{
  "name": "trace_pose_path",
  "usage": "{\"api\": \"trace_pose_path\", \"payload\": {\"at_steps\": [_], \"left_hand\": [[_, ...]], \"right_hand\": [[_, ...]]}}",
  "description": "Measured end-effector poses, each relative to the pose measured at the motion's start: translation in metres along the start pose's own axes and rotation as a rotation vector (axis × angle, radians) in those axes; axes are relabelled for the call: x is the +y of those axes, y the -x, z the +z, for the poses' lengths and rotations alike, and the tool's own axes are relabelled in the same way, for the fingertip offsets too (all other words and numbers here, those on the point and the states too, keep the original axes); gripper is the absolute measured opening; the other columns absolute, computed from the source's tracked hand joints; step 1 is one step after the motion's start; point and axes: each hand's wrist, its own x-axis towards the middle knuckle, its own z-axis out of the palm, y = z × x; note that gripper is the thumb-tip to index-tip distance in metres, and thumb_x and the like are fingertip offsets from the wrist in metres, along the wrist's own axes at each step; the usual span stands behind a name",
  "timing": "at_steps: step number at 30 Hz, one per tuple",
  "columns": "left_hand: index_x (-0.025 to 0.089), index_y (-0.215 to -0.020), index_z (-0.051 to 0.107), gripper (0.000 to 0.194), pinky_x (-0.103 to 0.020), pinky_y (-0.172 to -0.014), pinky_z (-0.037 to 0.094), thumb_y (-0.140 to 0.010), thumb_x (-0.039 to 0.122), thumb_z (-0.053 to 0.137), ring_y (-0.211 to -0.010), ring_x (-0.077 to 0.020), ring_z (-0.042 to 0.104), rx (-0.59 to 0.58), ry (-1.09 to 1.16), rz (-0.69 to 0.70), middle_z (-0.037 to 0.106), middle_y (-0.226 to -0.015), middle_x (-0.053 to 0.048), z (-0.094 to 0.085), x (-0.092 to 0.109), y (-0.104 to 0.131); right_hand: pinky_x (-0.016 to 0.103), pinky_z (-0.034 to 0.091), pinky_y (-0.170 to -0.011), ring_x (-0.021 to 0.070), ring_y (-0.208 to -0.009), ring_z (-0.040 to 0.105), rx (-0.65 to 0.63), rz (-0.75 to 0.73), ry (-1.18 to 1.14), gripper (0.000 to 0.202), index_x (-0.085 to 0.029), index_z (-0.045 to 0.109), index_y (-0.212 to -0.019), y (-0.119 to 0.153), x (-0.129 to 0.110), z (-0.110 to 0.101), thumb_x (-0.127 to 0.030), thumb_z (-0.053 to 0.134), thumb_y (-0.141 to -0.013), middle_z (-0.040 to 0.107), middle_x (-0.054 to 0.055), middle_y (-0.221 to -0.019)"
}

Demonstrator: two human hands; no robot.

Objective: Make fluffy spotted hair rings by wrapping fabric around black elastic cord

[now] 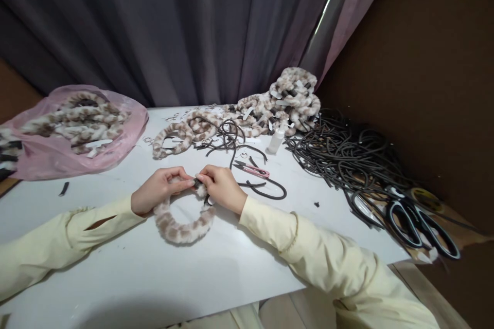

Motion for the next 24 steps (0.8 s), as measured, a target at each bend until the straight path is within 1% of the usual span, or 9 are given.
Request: {"api": "trace_pose_path", "payload": {"at_steps": [3, 6, 9, 11, 14, 18, 20, 22, 24], "left_hand": [[0.014, -0.062, 0.053, 0.024, -0.021, -0.059, 0.043, -0.065, 0.033, 0.068, -0.059, -0.011, 0.056, 0.013, -0.062, 0.088, 0.066, -0.067, -0.001, -0.001, -0.004, 0.0], [0.014, -0.061, 0.054, 0.024, -0.024, -0.066, 0.045, -0.067, 0.034, 0.066, -0.068, -0.0143, 0.059, 0.023, -0.174, 0.169, 0.067, -0.07, -0.003, -0.002, -0.007, 0.001], [0.014, -0.064, 0.056, 0.021, -0.023, -0.063, 0.045, -0.07, 0.033, 0.064, -0.065, -0.0136, 0.058, 0.047, -0.308, 0.27, 0.067, -0.07, -0.003, -0.003, -0.01, 0.002], [0.014, -0.065, 0.056, 0.018, -0.021, -0.057, 0.044, -0.073, 0.029, 0.062, -0.058, -0.0112, 0.056, 0.062, -0.403, 0.382, 0.066, -0.069, -0.003, -0.004, -0.013, 0.003], [0.014, -0.067, 0.054, 0.012, -0.02, -0.053, 0.042, -0.078, 0.018, 0.057, -0.054, -0.0094, 0.051, 0.058, -0.521, 0.722, 0.064, -0.066, -0.004, -0.005, -0.015, 0.004], [0.015, -0.081, 0.053, 0.016, -0.023, -0.053, 0.042, -0.082, 0.004, 0.041, -0.058, -0.0114, 0.048, -0.045, -0.714, 1.234, 0.066, -0.074, -0.01, -0.008, -0.014, 0.003], [0.014, -0.08, 0.053, 0.017, -0.025, -0.05, 0.041, -0.082, 0.004, 0.039, -0.056, -0.0128, 0.047, -0.067, -0.861, 1.395, 0.067, -0.076, -0.013, -0.008, -0.011, 0.004], [0.015, -0.068, 0.051, 0.018, -0.026, -0.047, 0.038, -0.081, 0.004, 0.044, -0.052, -0.0133, 0.046, -0.075, -0.996, 1.519, 0.066, -0.069, -0.012, -0.008, -0.008, 0.005], [0.017, -0.055, 0.046, 0.026, -0.026, -0.045, 0.036, -0.077, 0.004, 0.05, -0.048, -0.0125, 0.044, -0.093, -1.094, 1.626, 0.065, -0.063, -0.01, -0.007, -0.004, 0.007]], "right_hand": [[0.02, 0.034, -0.053, 0.008, -0.052, 0.045, -0.03, 0.052, -0.097, 0.014, -0.014, 0.058, -0.07, 0.0, -0.001, 0.001, -0.019, 0.052, -0.082, 0.055, -0.002, -0.057], [0.019, 0.032, -0.049, 0.0067, -0.048, 0.043, -0.074, 0.115, -0.242, 0.015, -0.013, 0.057, -0.07, 0.001, -0.001, 0.002, -0.022, 0.052, -0.081, 0.052, -0.003, -0.053], [0.019, 0.033, -0.048, 0.0061, -0.046, 0.044, -0.132, 0.173, -0.405, 0.015, -0.013, 0.054, -0.071, -0.001, 0.0, -0.001, -0.025, 0.057, -0.079, 0.052, -0.004, -0.053], [0.019, 0.034, -0.049, 0.006, -0.047, 0.045, -0.182, 0.191, -0.506, 0.021, -0.013, 0.052, -0.071, -0.003, 0.001, -0.005, -0.031, 0.064, -0.073, 0.052, -0.004, -0.053], [0.018, 0.032, -0.05, 0.0053, -0.049, 0.045, -0.275, 0.2, -0.607, 0.034, -0.013, 0.052, -0.071, -0.005, 0.002, -0.012, -0.038, 0.073, -0.062, 0.053, -0.004, -0.054], [0.017, 0.031, -0.048, 0.0037, -0.049, 0.041, -0.439, 0.25, -0.595, 0.033, -0.01, 0.059, -0.076, -0.004, -0.002, -0.021, -0.038, 0.073, -0.063, 0.051, -0.005, -0.055], [0.017, 0.033, -0.049, 0.0039, -0.051, 0.043, -0.509, 0.29, -0.557, 0.031, -0.01, 0.062, -0.077, -0.004, -0.003, -0.024, -0.036, 0.072, -0.065, 0.053, -0.004, -0.056], [0.017, 0.034, -0.047, 0.004, -0.051, 0.044, -0.586, 0.302, -0.521, 0.029, -0.009, 0.064, -0.078, -0.003, -0.003, -0.027, -0.034, 0.071, -0.067, 0.057, -0.002, -0.059], [0.017, 0.028, -0.04, 0.0026, -0.046, 0.04, -0.697, 0.3, -0.501, 0.028, -0.008, 0.065, -0.079, -0.003, -0.002, -0.028, -0.034, 0.068, -0.07, 0.059, 0.0, -0.062]]}}
